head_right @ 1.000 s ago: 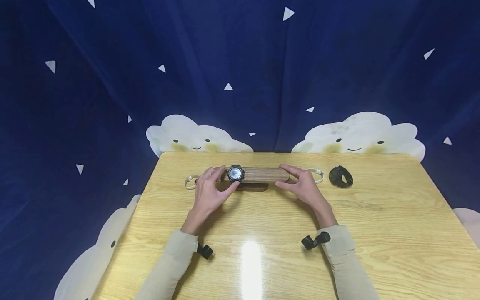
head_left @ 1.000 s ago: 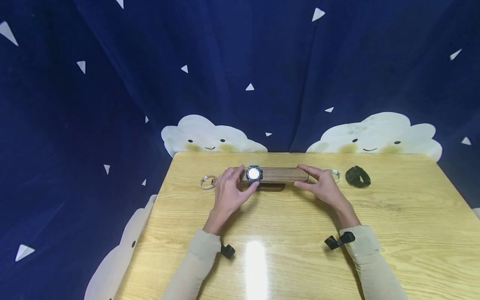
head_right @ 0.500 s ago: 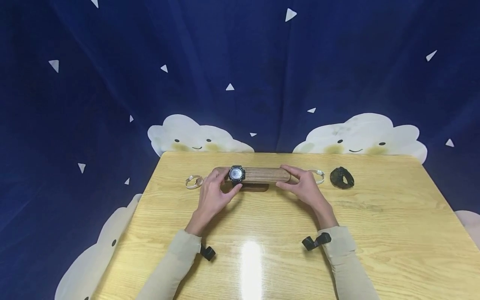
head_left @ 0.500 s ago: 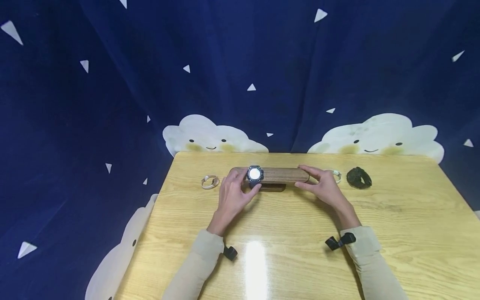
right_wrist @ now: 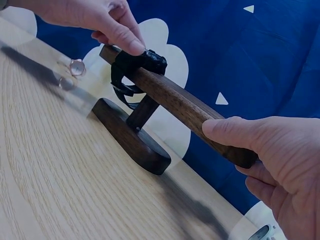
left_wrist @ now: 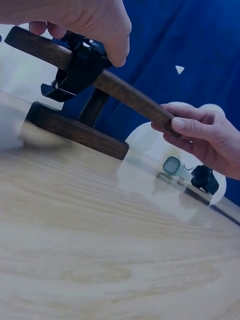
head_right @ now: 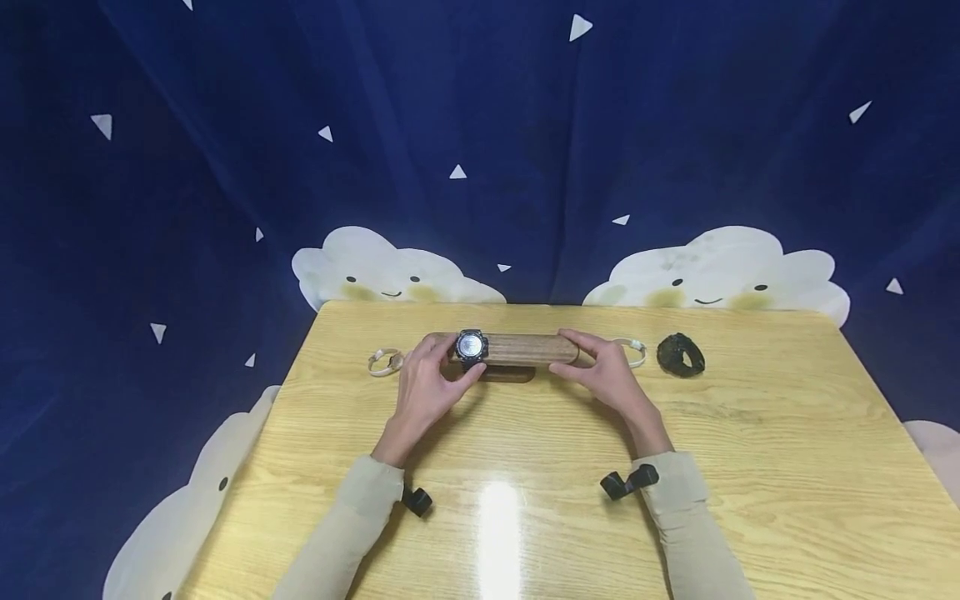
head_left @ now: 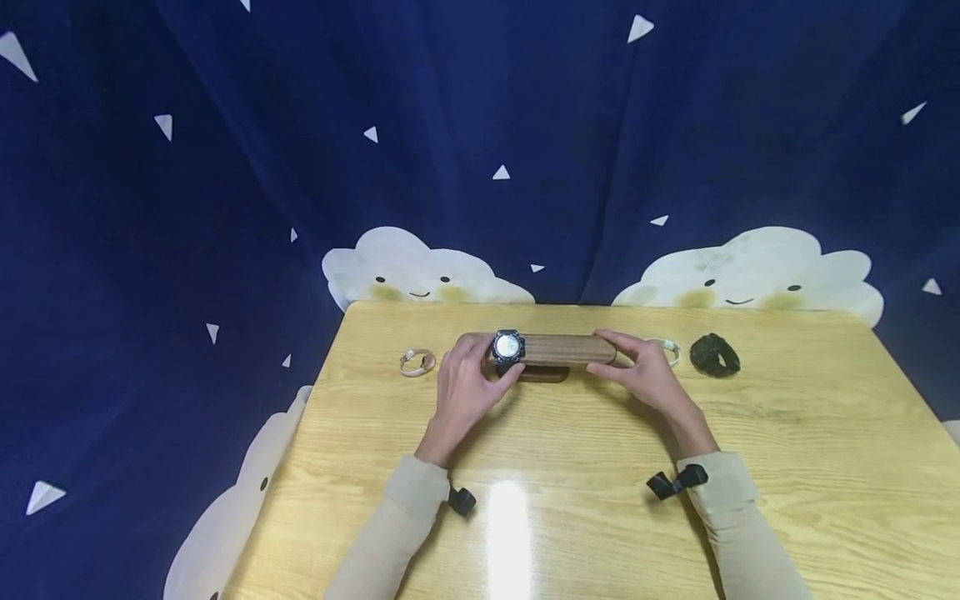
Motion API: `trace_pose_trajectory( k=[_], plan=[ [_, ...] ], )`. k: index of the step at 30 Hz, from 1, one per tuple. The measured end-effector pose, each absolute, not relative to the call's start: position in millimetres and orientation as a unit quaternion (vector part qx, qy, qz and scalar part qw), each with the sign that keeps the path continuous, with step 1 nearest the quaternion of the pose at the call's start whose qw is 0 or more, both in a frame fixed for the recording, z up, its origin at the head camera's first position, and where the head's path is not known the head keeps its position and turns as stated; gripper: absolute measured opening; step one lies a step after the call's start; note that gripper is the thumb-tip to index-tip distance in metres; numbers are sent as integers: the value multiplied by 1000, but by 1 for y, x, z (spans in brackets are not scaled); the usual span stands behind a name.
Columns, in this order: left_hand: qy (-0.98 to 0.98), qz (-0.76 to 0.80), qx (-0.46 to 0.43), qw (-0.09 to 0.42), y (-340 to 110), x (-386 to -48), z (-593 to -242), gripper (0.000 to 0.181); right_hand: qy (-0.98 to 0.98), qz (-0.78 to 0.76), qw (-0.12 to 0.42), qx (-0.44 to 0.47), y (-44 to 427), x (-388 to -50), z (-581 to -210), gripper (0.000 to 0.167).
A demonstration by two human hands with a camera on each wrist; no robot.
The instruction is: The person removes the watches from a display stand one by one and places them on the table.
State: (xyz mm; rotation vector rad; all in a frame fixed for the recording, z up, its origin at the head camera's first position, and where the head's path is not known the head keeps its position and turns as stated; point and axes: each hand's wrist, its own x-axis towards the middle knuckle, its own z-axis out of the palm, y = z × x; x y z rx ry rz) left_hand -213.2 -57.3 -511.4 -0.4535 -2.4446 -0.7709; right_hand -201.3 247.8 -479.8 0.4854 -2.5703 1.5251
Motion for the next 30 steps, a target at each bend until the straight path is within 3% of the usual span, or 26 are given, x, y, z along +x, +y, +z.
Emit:
trace_pose_trajectory(
  k=[11,30],
  plan=[
    [-916,-270,-132,265,-49,-214,-512,62,-842,510,56,168,248,-203,-481,57],
    [-906,-288,-155,267,-54,-213,-513,62,-848,503,46,158,249,-201,-478,59]
  ],
)
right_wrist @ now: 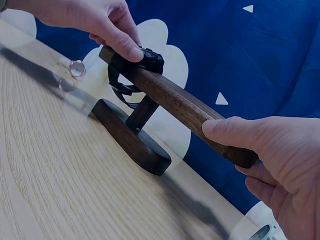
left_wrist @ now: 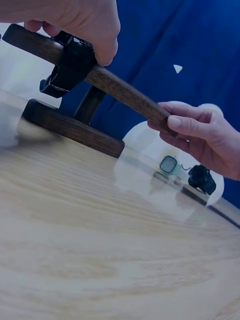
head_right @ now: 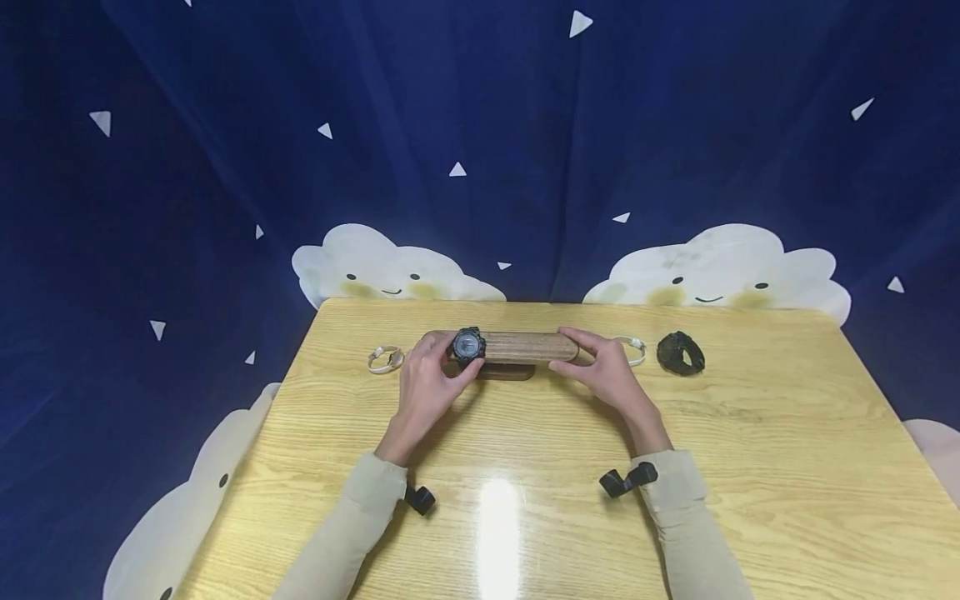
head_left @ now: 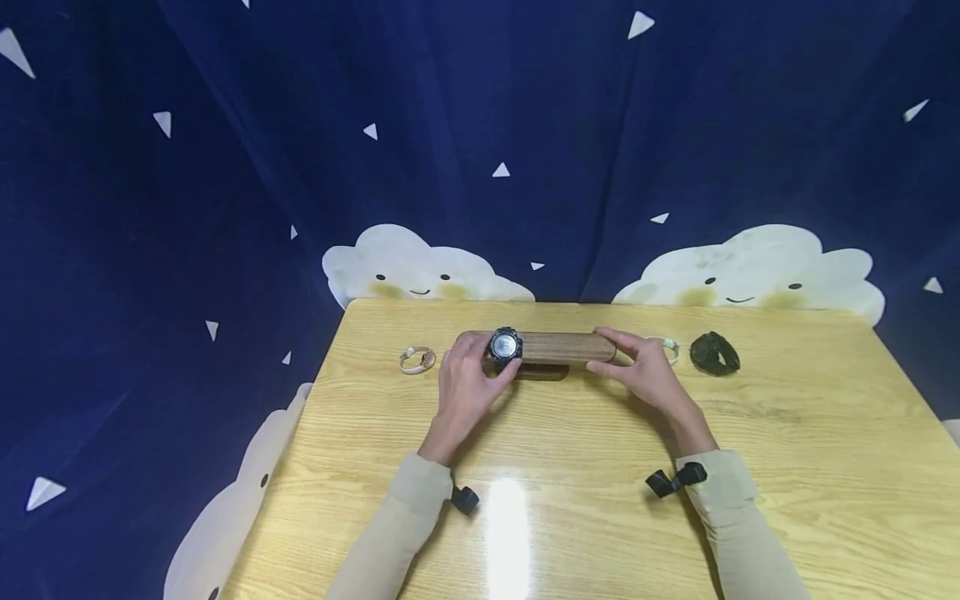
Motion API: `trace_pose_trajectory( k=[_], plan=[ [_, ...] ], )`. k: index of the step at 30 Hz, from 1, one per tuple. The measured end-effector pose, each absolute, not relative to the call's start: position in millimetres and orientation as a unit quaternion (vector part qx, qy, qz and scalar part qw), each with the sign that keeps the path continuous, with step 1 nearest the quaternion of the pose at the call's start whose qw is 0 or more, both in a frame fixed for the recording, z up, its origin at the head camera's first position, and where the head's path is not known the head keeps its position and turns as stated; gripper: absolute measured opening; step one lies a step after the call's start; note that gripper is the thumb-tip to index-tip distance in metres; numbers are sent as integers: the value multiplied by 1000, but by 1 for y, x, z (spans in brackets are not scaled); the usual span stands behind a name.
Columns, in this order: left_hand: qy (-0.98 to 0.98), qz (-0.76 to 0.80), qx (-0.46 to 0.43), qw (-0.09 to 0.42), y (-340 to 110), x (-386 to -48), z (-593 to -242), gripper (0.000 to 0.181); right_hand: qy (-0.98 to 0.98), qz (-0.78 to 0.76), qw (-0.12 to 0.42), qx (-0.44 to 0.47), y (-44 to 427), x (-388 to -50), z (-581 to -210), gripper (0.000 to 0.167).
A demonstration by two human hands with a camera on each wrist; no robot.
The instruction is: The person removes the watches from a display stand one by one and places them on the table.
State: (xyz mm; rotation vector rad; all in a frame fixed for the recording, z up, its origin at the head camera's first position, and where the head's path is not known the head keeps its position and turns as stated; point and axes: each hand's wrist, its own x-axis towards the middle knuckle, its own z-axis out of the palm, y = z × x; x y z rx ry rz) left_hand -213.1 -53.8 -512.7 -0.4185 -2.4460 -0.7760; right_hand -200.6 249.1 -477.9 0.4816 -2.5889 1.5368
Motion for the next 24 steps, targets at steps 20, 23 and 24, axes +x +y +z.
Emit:
trace_pose_trajectory(
  k=[20,23,24],
  plan=[
    [-914,-290,-140,247,-75,-218,-502,57,-840,518,53,155,259,-217,-511,60],
    [-916,-288,-137,242,-78,-219,-501,57,-840,518,51,155,262,-219,-515,61],
    [-918,-287,-135,238,-78,-219,-501,58,-839,518,51,156,262,-219,-515,61]
  ],
)
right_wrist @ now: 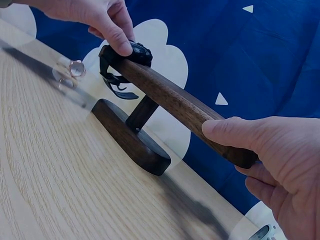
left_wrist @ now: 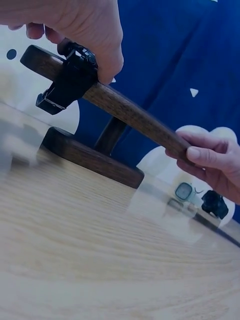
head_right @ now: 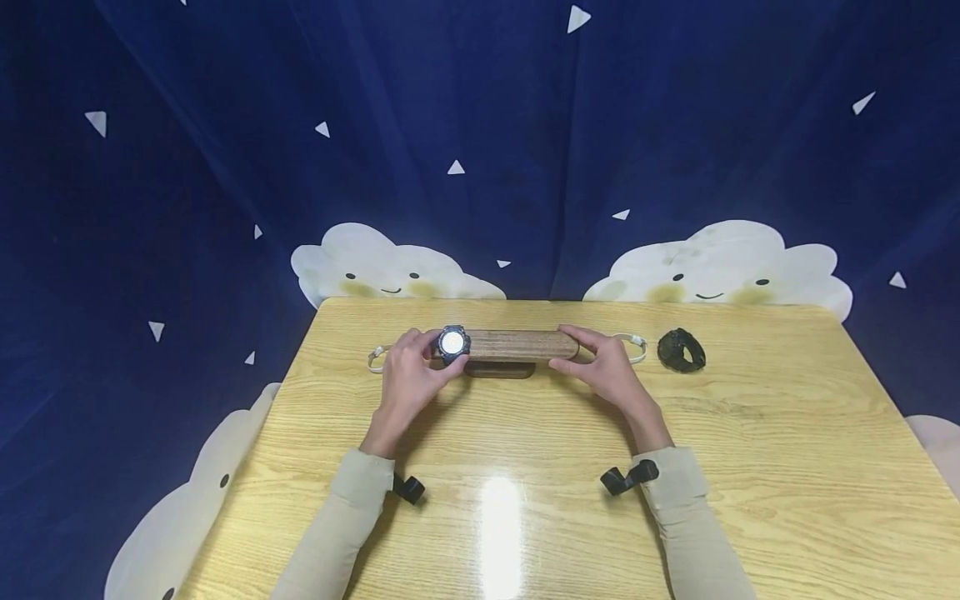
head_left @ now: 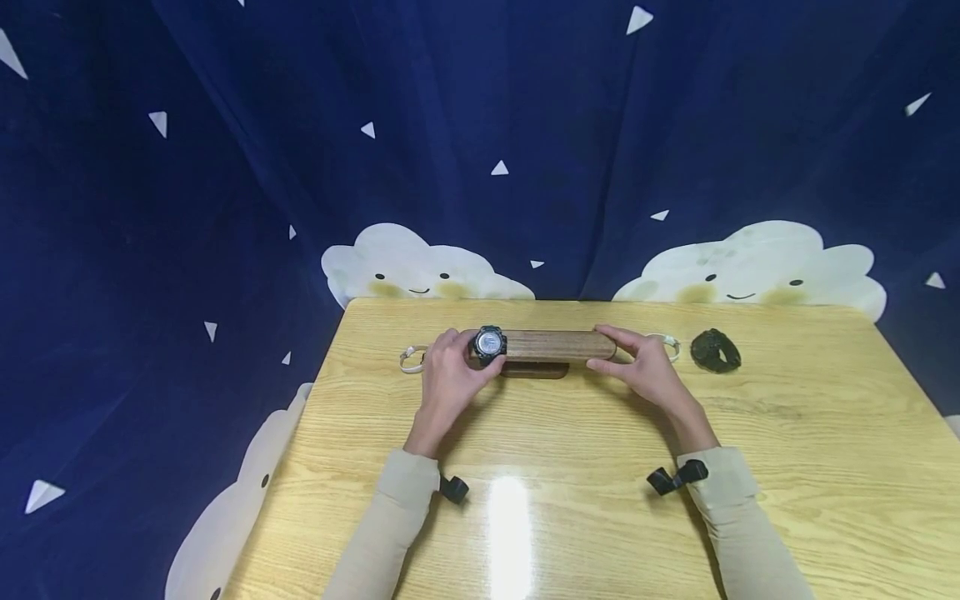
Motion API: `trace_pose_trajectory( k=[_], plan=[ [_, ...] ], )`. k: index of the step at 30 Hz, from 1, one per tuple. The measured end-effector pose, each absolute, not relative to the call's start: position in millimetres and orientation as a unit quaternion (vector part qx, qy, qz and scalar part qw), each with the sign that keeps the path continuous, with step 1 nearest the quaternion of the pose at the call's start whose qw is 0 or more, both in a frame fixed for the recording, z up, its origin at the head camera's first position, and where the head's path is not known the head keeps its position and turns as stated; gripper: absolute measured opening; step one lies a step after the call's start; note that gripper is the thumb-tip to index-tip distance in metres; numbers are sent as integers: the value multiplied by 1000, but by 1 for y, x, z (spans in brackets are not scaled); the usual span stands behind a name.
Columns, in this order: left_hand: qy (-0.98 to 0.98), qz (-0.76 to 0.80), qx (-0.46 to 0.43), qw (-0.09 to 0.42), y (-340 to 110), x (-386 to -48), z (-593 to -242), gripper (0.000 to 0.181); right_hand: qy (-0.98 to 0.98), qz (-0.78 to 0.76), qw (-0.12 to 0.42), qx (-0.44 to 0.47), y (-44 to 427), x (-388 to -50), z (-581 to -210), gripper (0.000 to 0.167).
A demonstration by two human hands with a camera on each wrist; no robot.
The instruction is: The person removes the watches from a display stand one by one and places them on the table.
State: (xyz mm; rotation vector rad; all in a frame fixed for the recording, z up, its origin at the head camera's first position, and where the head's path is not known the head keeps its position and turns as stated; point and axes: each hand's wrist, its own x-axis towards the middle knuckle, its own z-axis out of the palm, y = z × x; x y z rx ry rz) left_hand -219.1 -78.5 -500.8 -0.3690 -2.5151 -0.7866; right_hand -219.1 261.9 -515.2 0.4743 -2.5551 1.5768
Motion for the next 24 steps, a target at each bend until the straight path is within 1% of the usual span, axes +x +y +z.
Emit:
trace_pose_trajectory(
  k=[6,13,19,24],
  plan=[
    [-922,-283,-124,233,-82,-220,-499,61,-842,517,49,151,259,-217,-511,60],
    [-924,-280,-124,228,-83,-221,-496,61,-841,516,47,156,250,-203,-483,58],
    [-927,-278,-121,221,-86,-221,-494,62,-838,520,46,159,250,-202,-480,60],
    [-927,-286,-114,212,-89,-221,-494,64,-840,517,47,158,249,-202,-480,58]
  ],
)
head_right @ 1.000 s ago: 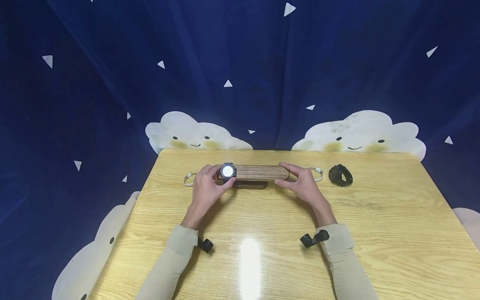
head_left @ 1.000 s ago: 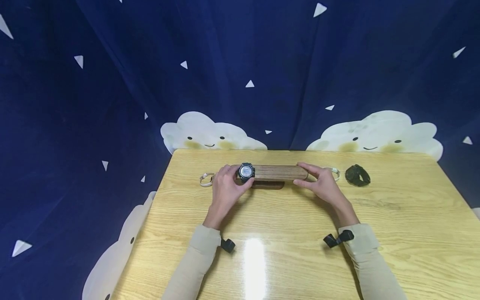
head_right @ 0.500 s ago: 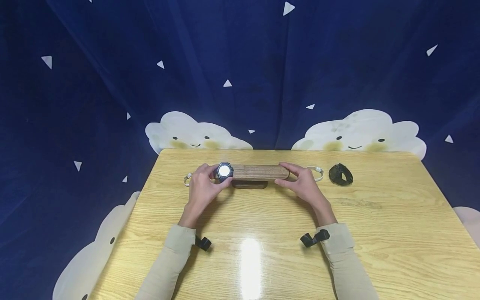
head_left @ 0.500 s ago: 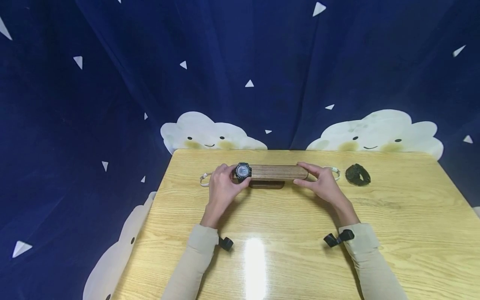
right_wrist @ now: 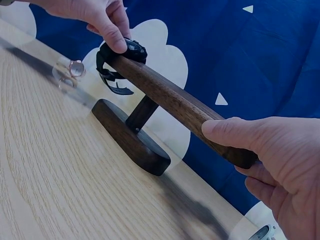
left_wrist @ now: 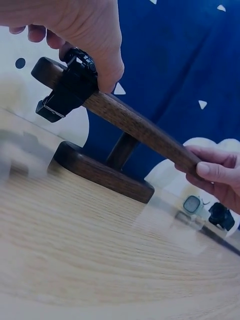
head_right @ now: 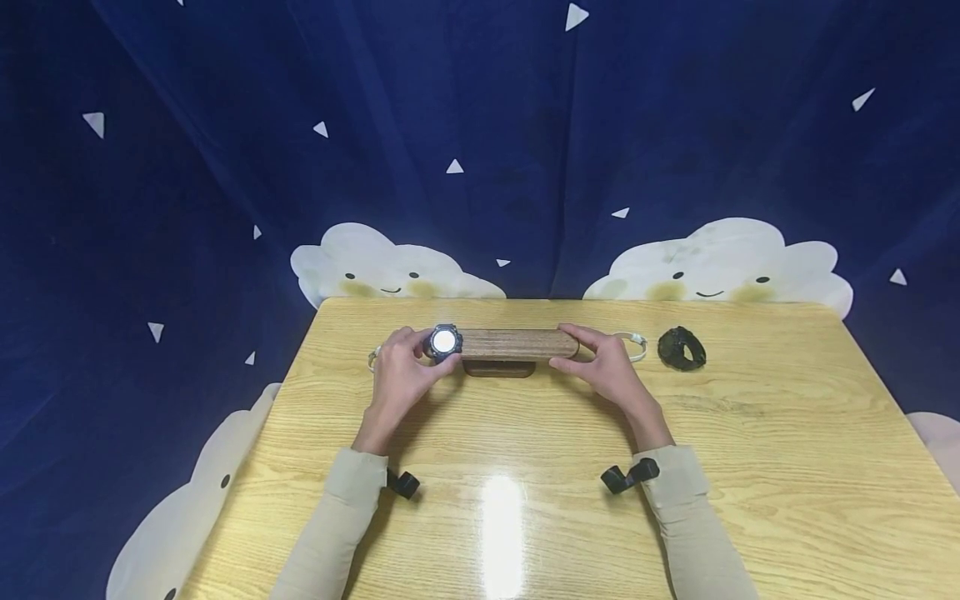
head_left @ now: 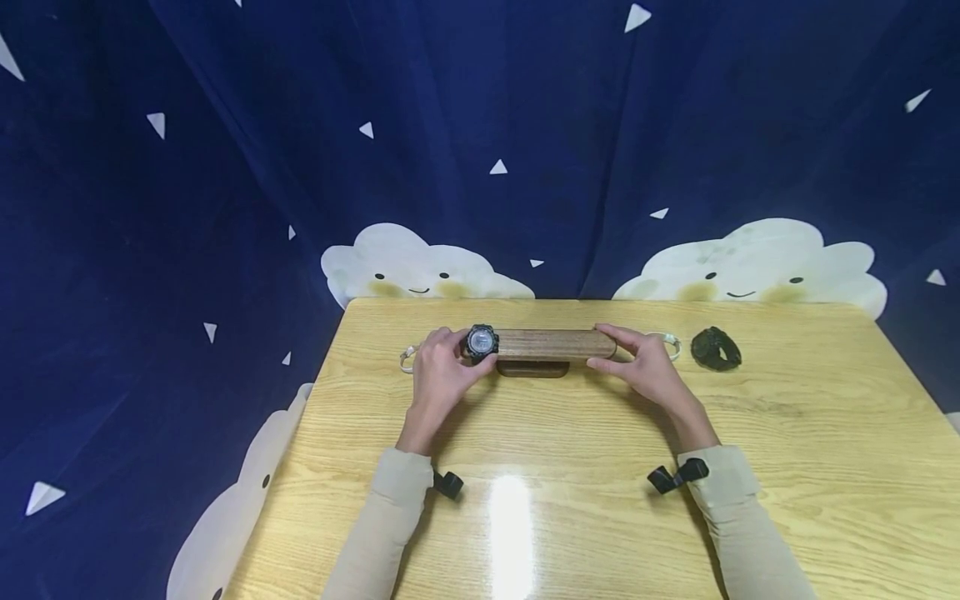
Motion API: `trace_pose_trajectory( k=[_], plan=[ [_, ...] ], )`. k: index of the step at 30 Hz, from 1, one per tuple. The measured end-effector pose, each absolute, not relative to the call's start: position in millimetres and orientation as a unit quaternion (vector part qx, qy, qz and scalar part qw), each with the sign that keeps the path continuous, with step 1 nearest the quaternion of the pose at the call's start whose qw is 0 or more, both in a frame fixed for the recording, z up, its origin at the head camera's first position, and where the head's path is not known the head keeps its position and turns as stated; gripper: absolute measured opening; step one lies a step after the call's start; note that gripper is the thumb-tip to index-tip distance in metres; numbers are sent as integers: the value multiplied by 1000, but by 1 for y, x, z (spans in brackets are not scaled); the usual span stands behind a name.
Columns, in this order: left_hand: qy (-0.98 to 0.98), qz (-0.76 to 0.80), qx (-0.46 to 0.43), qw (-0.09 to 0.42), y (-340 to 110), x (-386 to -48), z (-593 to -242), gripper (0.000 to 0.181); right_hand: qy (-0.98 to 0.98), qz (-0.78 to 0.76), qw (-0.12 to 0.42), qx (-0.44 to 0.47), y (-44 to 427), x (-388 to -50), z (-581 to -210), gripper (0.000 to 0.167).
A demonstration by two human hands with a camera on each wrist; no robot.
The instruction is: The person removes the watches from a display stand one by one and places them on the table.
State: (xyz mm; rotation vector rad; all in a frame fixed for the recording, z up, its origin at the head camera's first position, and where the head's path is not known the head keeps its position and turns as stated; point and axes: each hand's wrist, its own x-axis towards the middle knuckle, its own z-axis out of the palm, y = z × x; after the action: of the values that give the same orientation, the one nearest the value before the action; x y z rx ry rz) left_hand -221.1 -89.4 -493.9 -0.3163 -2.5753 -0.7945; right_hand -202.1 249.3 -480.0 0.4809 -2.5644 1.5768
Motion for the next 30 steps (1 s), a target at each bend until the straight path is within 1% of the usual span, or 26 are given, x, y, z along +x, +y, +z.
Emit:
trace_pose_trajectory(
  k=[6,22,26,30],
  plan=[
    [-924,-300,-114,210,-94,-223,-494,62,-843,511,47,158,248,-201,-477,57],
    [-927,-309,-90,192,-101,-224,-490,63,-836,520,50,165,249,-202,-481,57],
    [-927,-310,-89,191,-104,-225,-490,64,-832,530,44,158,251,-205,-488,58],
    [-927,-313,-93,187,-106,-226,-489,62,-832,531,49,155,256,-213,-503,60]
  ],
)
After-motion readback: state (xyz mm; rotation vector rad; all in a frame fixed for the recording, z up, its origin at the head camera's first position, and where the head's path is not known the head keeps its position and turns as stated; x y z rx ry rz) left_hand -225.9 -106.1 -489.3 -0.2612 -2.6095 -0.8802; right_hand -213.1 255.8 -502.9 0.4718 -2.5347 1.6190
